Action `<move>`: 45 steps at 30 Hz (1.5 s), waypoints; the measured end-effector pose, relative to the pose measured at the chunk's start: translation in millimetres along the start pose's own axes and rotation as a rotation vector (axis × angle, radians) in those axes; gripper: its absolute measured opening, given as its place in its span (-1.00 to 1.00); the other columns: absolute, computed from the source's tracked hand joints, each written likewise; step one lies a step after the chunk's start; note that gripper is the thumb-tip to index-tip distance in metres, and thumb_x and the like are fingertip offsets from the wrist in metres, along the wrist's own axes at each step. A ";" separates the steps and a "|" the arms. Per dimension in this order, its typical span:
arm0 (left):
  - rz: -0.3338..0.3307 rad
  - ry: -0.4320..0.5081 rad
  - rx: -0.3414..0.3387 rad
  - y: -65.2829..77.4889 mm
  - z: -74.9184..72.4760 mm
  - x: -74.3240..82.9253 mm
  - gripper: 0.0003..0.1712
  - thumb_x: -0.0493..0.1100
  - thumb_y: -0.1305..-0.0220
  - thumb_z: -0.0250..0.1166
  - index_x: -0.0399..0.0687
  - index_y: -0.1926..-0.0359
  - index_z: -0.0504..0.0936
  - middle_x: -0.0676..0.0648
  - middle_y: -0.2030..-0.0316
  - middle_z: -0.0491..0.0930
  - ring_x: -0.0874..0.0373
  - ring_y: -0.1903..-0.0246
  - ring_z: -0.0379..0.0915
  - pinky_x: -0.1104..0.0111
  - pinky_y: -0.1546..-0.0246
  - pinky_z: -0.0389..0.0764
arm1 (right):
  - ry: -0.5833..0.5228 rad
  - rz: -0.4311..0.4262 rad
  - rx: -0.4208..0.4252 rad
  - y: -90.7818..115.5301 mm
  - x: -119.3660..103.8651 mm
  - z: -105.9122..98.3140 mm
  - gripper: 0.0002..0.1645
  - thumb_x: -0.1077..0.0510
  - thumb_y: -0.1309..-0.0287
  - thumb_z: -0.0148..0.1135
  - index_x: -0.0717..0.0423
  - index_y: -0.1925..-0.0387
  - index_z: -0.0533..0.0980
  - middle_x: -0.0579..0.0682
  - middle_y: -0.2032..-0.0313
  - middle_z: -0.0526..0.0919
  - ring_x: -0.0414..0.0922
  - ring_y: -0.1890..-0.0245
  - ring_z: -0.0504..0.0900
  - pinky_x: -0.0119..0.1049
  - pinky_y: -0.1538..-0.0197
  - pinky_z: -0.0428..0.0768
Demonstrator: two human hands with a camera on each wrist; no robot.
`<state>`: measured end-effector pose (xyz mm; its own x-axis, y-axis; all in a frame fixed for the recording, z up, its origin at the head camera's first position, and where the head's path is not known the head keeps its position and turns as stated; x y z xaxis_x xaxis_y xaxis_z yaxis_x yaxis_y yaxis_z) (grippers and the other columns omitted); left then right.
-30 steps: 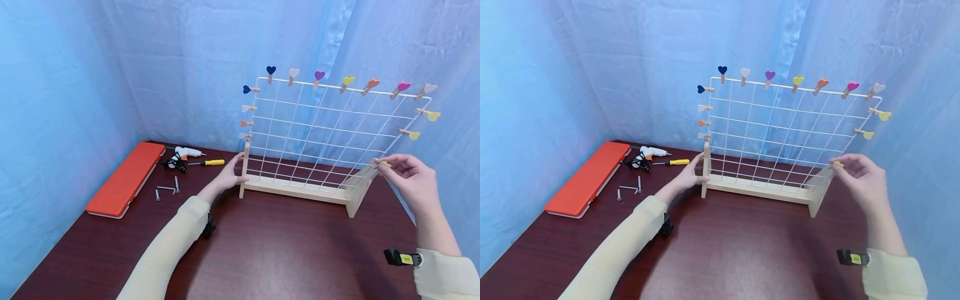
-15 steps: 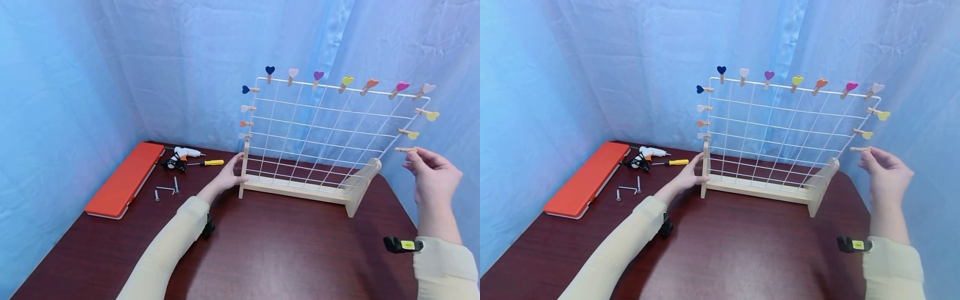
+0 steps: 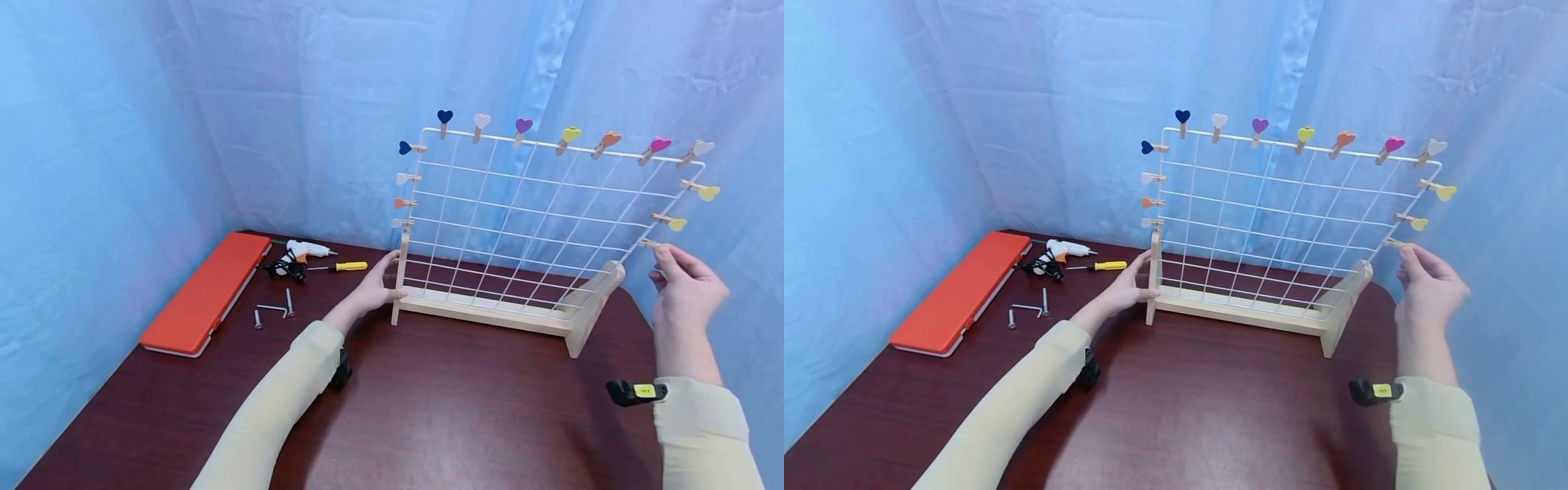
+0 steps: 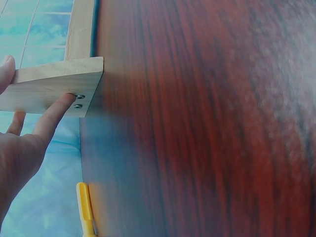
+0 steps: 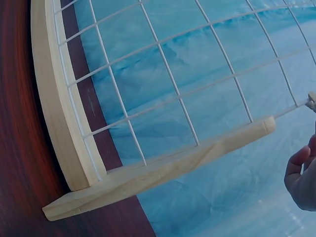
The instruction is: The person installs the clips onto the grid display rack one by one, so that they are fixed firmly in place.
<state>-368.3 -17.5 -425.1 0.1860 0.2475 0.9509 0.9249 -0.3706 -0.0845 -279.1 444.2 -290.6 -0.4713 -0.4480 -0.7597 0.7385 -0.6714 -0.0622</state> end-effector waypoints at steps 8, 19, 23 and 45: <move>-0.025 0.038 -0.050 2.8 -0.4 10.5 -0.05 -0.28 -0.01 0.32 0.29 -0.33 0.00 -0.04 -0.29 0.05 -0.08 -0.18 0.18 0.17 0.10 0.50 | 0.065 -0.014 0.001 -0.4 4.5 2.9 -0.54 0.45 0.48 0.46 0.41 0.32 0.59 0.08 0.54 0.64 -0.15 0.71 0.47 -0.37 0.69 0.45; -0.027 0.024 -0.023 0.6 -1.3 5.9 -0.05 -0.27 0.00 0.33 0.34 -0.31 0.01 -0.01 -0.28 0.07 -0.05 -0.18 0.19 0.23 0.13 0.52 | 0.570 -0.221 -0.088 5.6 -11.2 10.9 -0.67 0.23 0.31 0.46 0.23 0.35 0.63 -0.12 0.52 0.58 -0.27 0.51 0.45 -0.61 0.51 0.42; -0.010 0.017 0.003 -1.5 -1.9 1.1 -0.05 -0.27 0.01 0.34 0.38 -0.30 0.02 0.00 -0.26 0.09 -0.04 -0.16 0.22 0.22 0.16 0.54 | 0.790 -0.269 -0.098 3.4 -13.8 12.0 -0.69 0.15 0.24 0.43 0.13 0.32 0.65 -0.22 0.50 0.55 -0.32 0.46 0.43 -0.64 0.52 0.38; 0.188 -0.333 0.066 16.6 -26.6 39.0 0.01 0.05 0.00 0.33 0.30 -0.36 -0.11 -0.04 -0.26 0.12 0.00 -0.15 0.21 0.11 0.08 0.47 | 1.095 -0.763 -0.213 37.4 -35.7 43.5 -0.62 0.05 0.09 0.33 -0.12 0.13 0.58 -0.28 0.23 0.59 -0.49 0.40 0.42 -0.66 0.32 0.34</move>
<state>-354.4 -37.8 -381.5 0.4413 0.4618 0.7694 0.8820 -0.3813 -0.2770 -255.7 409.4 -237.7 -0.2444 0.7568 -0.6062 0.5738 -0.3911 -0.7196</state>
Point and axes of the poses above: each hand's wrist, its own y-axis away from the middle knuckle, its own z-axis out of the palm, x = y × z, the point moved 5 cm from there along -y, towards the middle knuckle
